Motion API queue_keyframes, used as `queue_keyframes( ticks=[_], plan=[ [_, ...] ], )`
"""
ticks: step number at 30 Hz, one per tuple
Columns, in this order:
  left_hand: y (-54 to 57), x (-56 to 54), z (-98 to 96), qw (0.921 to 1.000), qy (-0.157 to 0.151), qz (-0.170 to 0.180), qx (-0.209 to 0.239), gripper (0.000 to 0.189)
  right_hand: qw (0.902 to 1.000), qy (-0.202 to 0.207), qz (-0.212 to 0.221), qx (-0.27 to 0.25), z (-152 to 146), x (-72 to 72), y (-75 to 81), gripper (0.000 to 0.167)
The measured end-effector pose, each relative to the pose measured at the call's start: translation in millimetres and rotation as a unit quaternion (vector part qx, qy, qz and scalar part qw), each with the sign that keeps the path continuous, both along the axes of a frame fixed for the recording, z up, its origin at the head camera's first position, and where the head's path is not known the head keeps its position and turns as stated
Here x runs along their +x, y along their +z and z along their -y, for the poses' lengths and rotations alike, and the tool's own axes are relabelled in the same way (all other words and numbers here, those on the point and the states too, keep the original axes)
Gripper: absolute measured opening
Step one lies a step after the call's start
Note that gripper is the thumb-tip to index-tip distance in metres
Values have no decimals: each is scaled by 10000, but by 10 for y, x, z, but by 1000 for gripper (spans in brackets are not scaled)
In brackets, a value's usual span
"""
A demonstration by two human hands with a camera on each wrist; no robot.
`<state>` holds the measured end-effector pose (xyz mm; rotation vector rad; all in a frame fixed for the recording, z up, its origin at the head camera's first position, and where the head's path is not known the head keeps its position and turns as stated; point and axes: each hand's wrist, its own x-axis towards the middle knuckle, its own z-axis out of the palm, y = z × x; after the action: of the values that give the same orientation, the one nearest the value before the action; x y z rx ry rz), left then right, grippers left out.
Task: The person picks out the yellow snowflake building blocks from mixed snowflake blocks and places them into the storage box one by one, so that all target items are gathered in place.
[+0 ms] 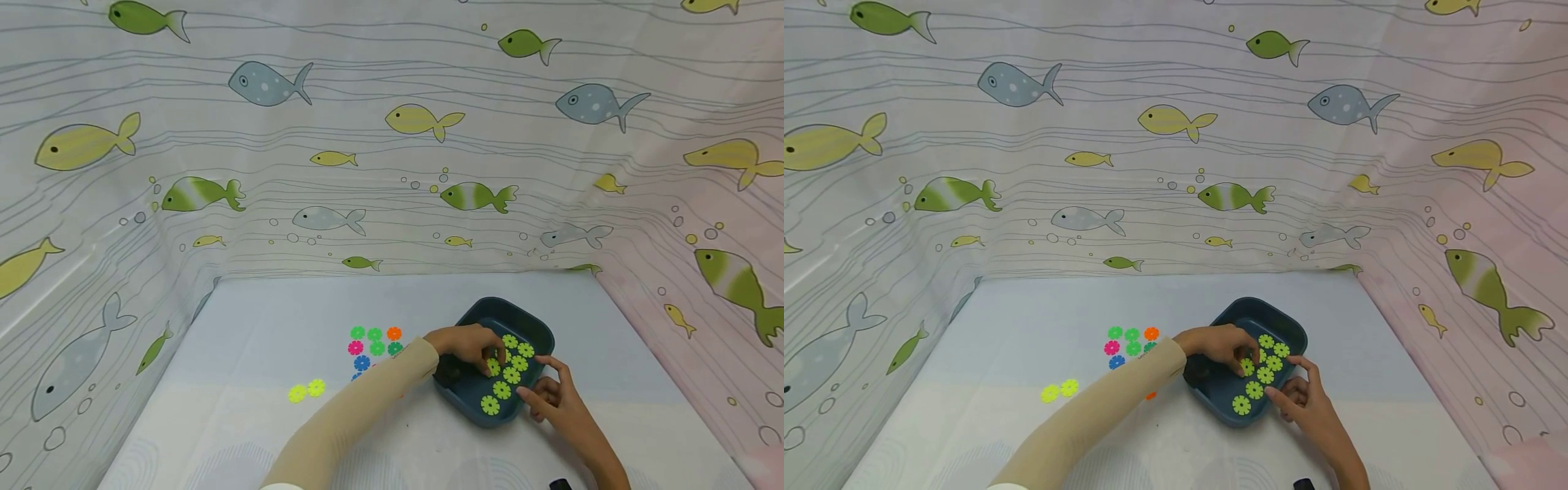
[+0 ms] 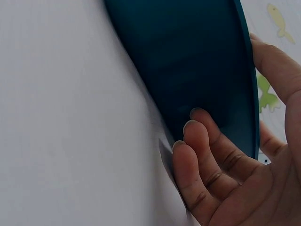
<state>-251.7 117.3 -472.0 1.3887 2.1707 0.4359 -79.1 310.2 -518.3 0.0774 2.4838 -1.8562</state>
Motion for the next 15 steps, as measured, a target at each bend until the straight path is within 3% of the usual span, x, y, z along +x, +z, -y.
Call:
queue_keyframes(
  ticks=[15],
  plan=[
    [21,3,8,9999,134,-65,-45,35,10000,-45,50,3,9,6,22,77]
  ],
)
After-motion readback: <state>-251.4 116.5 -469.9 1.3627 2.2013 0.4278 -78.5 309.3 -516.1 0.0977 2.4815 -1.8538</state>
